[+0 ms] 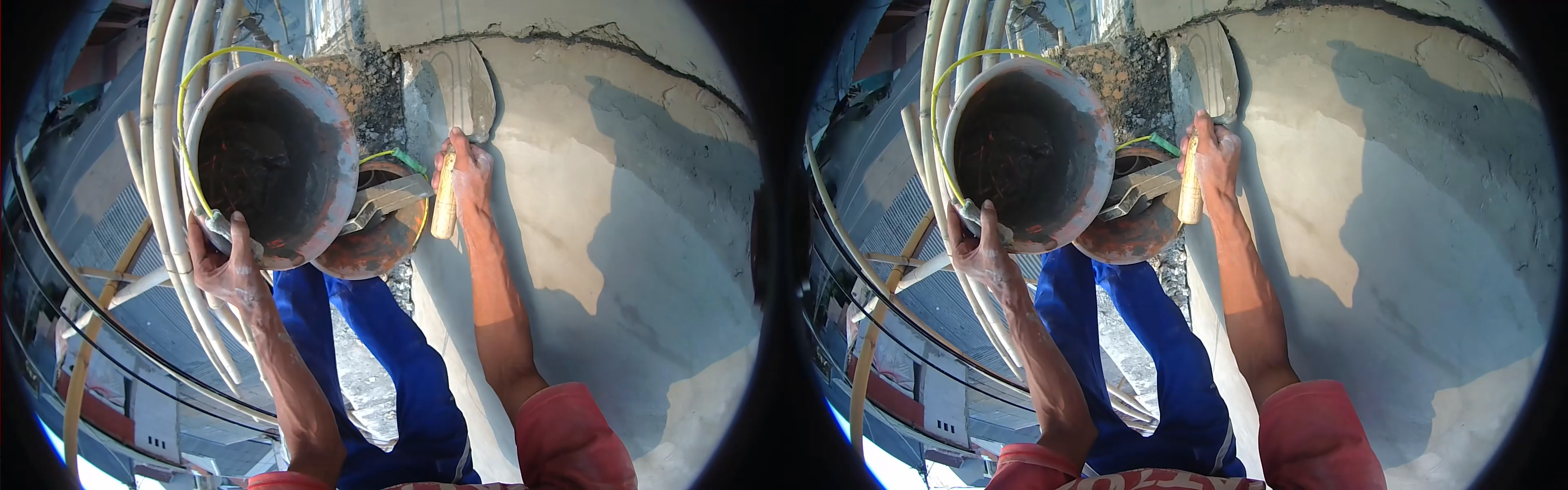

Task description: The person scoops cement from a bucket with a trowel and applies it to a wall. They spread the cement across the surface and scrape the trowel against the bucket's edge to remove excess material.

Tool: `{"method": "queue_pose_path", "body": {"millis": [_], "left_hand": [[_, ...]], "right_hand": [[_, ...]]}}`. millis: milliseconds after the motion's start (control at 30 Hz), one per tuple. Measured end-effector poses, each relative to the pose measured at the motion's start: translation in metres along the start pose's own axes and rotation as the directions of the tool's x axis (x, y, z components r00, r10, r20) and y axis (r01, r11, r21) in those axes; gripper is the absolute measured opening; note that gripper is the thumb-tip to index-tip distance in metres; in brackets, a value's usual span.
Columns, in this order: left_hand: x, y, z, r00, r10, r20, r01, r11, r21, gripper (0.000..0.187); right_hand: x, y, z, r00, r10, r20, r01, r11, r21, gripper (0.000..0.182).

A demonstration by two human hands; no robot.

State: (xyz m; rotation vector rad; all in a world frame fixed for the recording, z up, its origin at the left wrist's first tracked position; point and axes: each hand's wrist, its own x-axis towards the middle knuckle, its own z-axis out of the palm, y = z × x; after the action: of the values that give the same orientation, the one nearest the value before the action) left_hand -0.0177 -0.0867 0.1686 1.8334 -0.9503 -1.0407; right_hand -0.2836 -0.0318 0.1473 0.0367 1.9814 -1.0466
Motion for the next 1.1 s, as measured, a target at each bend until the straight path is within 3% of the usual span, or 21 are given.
{"method": "queue_pose_path", "body": {"millis": [567, 700, 800, 900, 967, 1000, 1100], "left_hand": [[0.001, -0.003, -0.002, 1.0, 0.018, 0.003, -0.018, 0.998, -0.052, 0.052], [0.0, 0.0, -0.003, 1.0, 0.001, 0.004, 0.0, 0.998, -0.067, 0.052], [0.002, -0.007, -0.003, 0.999, 0.04, 0.016, -0.039, 0.997, -0.065, 0.053], [-0.001, -0.003, -0.005, 1.0, 0.014, 0.001, -0.014, 0.997, -0.071, 0.052], [-0.002, -0.002, -0.004, 1.0, -0.006, -0.003, 0.006, 0.998, -0.069, 0.052], [-0.003, -0.001, -0.003, 1.0, -0.024, -0.014, 0.023, 0.997, -0.072, 0.052], [-0.001, 0.001, -0.004, 1.0, -0.007, -0.002, 0.007, 0.999, -0.039, 0.051]], "right_hand": [[-0.101, -0.077, -0.028, 0.999, -0.016, -0.038, 0.02, 0.993, 0.115, 0.039], [-0.124, -0.077, -0.034, 0.992, -0.064, -0.105, 0.076, 0.991, 0.112, 0.039], [-0.131, -0.066, -0.044, 0.968, -0.207, -0.145, 0.216, 0.975, 0.048, 0.041], [-0.129, -0.039, -0.052, 0.975, -0.218, -0.05, 0.222, 0.972, 0.077, 0.043], [-0.109, -0.017, -0.047, 0.994, -0.092, 0.059, 0.098, 0.988, -0.117, 0.044], [-0.095, -0.002, -0.039, 0.999, 0.03, 0.04, -0.025, 0.992, -0.127, 0.044], [-0.034, 0.049, -0.028, 0.985, 0.145, 0.089, -0.135, 0.984, -0.114, 0.042]]}}
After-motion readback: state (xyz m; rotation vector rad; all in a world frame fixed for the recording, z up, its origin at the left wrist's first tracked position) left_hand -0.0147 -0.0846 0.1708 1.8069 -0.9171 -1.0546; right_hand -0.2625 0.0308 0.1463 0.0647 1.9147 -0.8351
